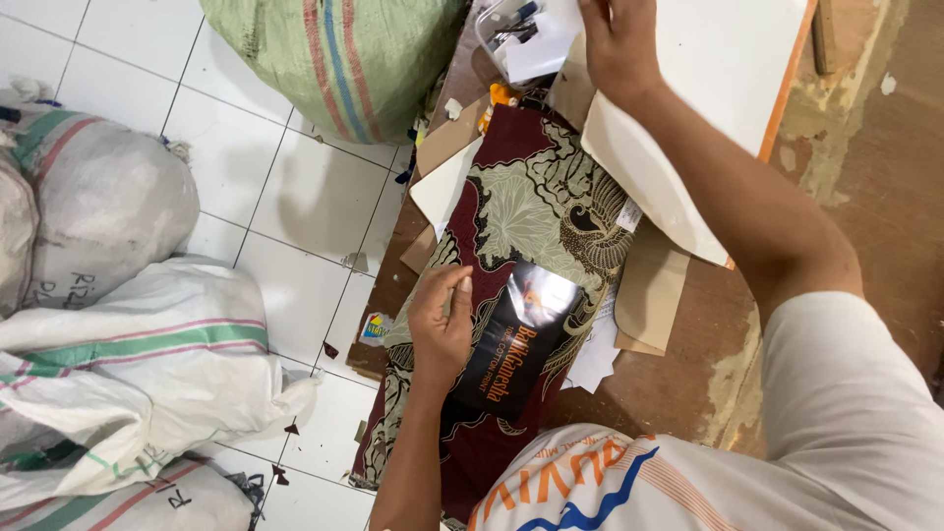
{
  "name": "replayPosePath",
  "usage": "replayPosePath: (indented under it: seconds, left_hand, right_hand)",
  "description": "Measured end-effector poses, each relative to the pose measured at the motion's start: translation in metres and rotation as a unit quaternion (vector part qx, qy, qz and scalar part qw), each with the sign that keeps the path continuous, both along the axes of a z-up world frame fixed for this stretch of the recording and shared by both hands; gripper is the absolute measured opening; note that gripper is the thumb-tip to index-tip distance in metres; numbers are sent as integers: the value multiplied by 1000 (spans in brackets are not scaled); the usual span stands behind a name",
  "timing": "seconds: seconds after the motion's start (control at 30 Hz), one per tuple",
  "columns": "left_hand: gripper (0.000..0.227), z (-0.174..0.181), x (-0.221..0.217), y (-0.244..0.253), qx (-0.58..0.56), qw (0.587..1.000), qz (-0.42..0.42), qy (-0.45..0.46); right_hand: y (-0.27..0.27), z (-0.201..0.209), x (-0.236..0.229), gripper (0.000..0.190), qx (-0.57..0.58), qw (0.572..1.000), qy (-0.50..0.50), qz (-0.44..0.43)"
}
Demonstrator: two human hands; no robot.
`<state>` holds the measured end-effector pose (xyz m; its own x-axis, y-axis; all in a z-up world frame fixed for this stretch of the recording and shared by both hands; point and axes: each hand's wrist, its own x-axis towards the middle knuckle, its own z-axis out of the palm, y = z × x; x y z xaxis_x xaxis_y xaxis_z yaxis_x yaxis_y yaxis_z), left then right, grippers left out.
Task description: The person folds patterned fabric pieces on a wooden table, aligns edges, and stacks them. They then roll a larger piece of fabric, tie it with a strip, and write on a small paper label with a pen.
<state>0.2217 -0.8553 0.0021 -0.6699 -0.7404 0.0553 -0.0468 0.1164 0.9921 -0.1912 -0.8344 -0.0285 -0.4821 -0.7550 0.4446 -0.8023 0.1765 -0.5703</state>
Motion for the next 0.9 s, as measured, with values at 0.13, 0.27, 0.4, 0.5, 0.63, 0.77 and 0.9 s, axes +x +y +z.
replayPosePath:
  seconds: [0.13, 0.27, 0.4, 0.5, 0.63, 0.77, 0.9]
  left_hand:
    - [28, 5, -29, -5, 7, 999, 31, 27]
    - [27, -14, -55, 3, 99, 994, -2, 53]
    - [20, -49, -74, 16, 199, 979, -42, 33]
    - [24, -65, -82, 32, 208, 976, -33, 62]
    - [27, -69, -89, 45, 109, 993, -25, -42]
    - [17, -67, -88, 51, -28, 998, -41, 33]
    - [16, -63, -88, 48, -65, 996, -49, 27]
  right_hand:
    - [45, 24, 76, 18, 143, 985, -4, 94]
    - [75, 41, 152, 8, 60, 939, -202, 270]
    - [68, 47, 146, 34, 137, 958, -89, 235]
    - [54, 39, 110, 69, 204, 958, 143, 144]
    - [48, 17, 88, 73, 351, 926, 138, -22]
    - [59, -8, 89, 75, 401, 906, 109, -84]
    - [82, -11, 89, 69, 431, 891, 97, -105]
